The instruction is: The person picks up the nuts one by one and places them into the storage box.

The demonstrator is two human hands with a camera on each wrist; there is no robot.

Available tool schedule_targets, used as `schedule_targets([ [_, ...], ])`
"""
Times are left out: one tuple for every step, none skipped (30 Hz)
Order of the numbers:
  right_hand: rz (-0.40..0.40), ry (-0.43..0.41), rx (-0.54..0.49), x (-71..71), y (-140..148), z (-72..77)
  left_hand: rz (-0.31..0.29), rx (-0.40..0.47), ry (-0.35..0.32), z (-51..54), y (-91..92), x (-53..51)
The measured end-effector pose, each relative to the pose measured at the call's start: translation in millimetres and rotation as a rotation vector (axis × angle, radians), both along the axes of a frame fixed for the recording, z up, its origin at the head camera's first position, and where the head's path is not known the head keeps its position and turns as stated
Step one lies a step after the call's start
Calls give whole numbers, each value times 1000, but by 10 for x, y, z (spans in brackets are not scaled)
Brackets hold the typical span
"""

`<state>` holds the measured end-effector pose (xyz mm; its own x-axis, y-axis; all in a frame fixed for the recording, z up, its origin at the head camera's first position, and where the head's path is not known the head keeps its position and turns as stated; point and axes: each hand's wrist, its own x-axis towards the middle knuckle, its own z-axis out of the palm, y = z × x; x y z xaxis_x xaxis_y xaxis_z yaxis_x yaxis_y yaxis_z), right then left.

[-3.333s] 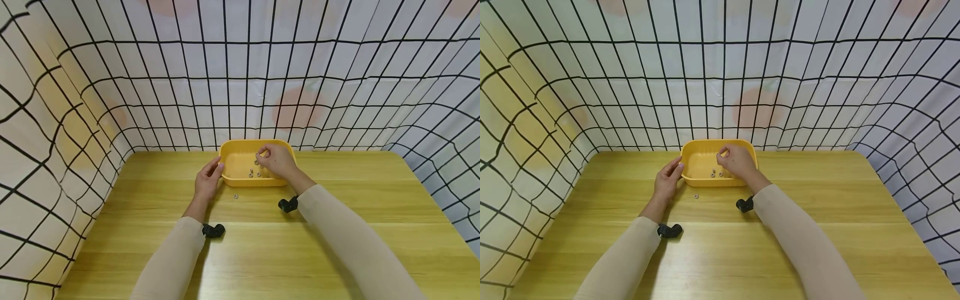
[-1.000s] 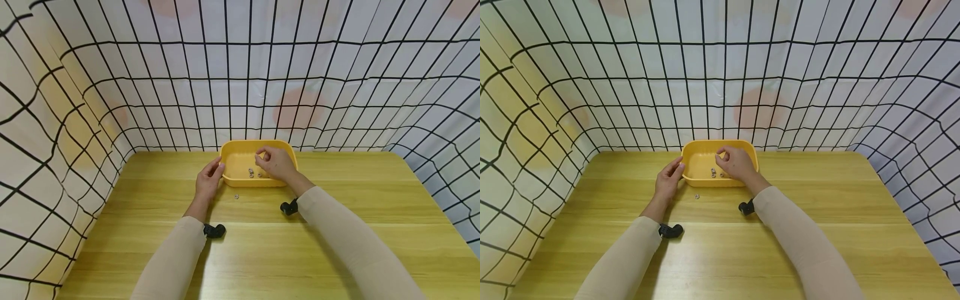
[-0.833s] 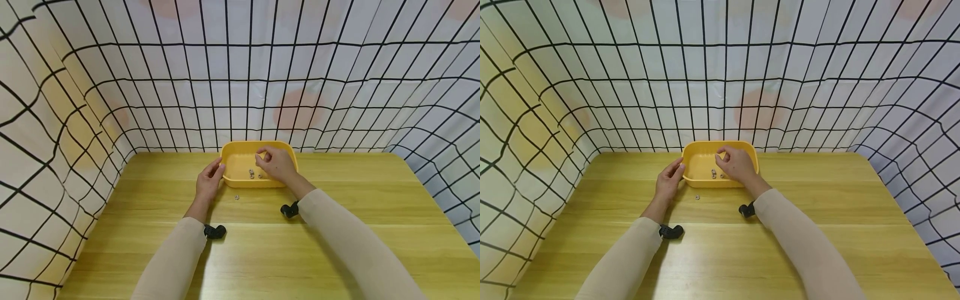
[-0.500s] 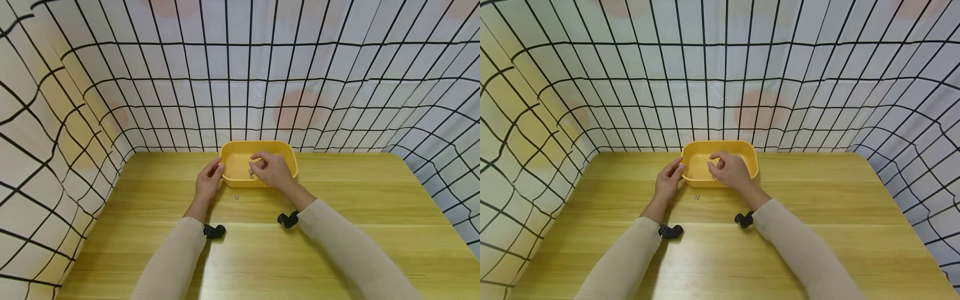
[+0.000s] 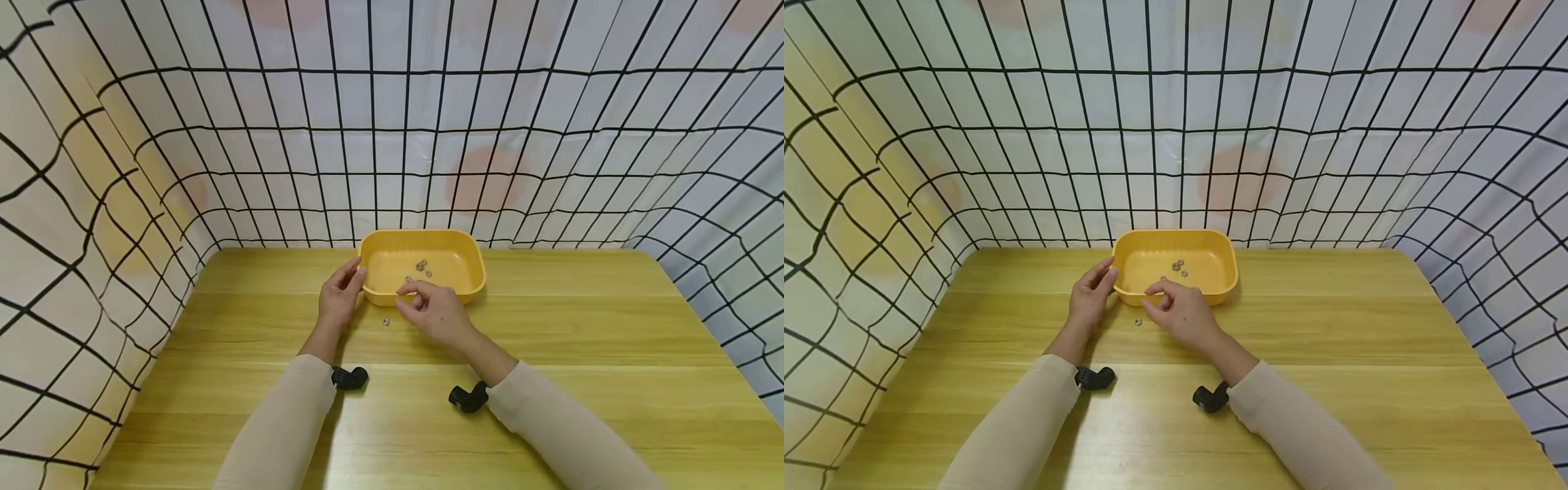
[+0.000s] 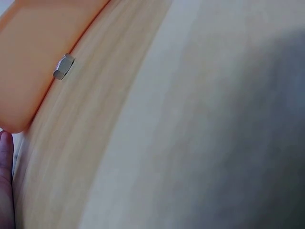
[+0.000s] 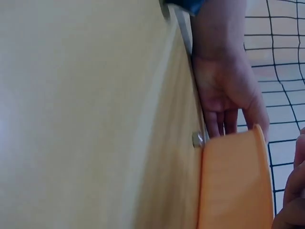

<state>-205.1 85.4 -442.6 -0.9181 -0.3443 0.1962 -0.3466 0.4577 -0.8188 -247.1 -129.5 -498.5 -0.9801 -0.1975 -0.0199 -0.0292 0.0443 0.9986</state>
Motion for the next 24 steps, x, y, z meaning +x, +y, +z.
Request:
schedule_targets([
  [-1,-21,-1,24,4,-17,1,0,2,2,4,4],
  [0,-42,0,45,9,-39,2,2,2,5,8,7],
  [0,-63,3,63,16,-66,0,4,4,8,12,11],
  [1,-88,3,78,23,-96,-2,4,5,11,15,13],
  [0,-116,4,89,32,-131,-4,4,5,12,18,14],
  [1,-150,1,96,42,-167,-7,5,5,16,20,16],
  [6,-189,-5,100,52,-203,-8,6,6,17,23,16],
  [12,-226,-11,103,64,-237,-9,4,5,18,25,15],
  [15,-263,-17,103,75,-269,-10,4,6,17,26,13],
  [19,-297,-26,101,86,-300,-8,3,5,15,26,10],
  [22,-326,-32,99,96,-326,-6,4,3,12,27,7],
  [26,-349,-40,98,106,-349,-6,5,2,9,26,4],
  [28,-363,-44,96,115,-369,-6,3,0,7,26,2],
  [26,-370,-47,97,121,-385,-8,3,-1,7,26,2],
  [21,-372,-50,96,125,-397,-10,1,-2,5,25,1],
  [20,-370,-49,95,126,-413,-10,-3,-4,4,24,1],
  [18,-367,-49,95,122,-425,-11,-9,-4,7,23,2],
  [16,-359,-46,94,114,-438,-9,-15,-6,8,21,3],
  [10,-351,-37,96,103,-444,-7,-20,-7,10,20,6],
  [6,-340,-26,97,88,-453,-6,-24,-9,9,17,6],
  [1,-329,-14,98,73,-460,-3,-25,-11,9,15,8],
  [-4,-320,-2,101,56,-468,-1,-23,-11,10,13,10],
  [-11,-312,9,104,38,-469,0,-20,-12,10,10,11],
  [-18,-302,23,107,23,-471,1,-15,-13,7,8,10],
])
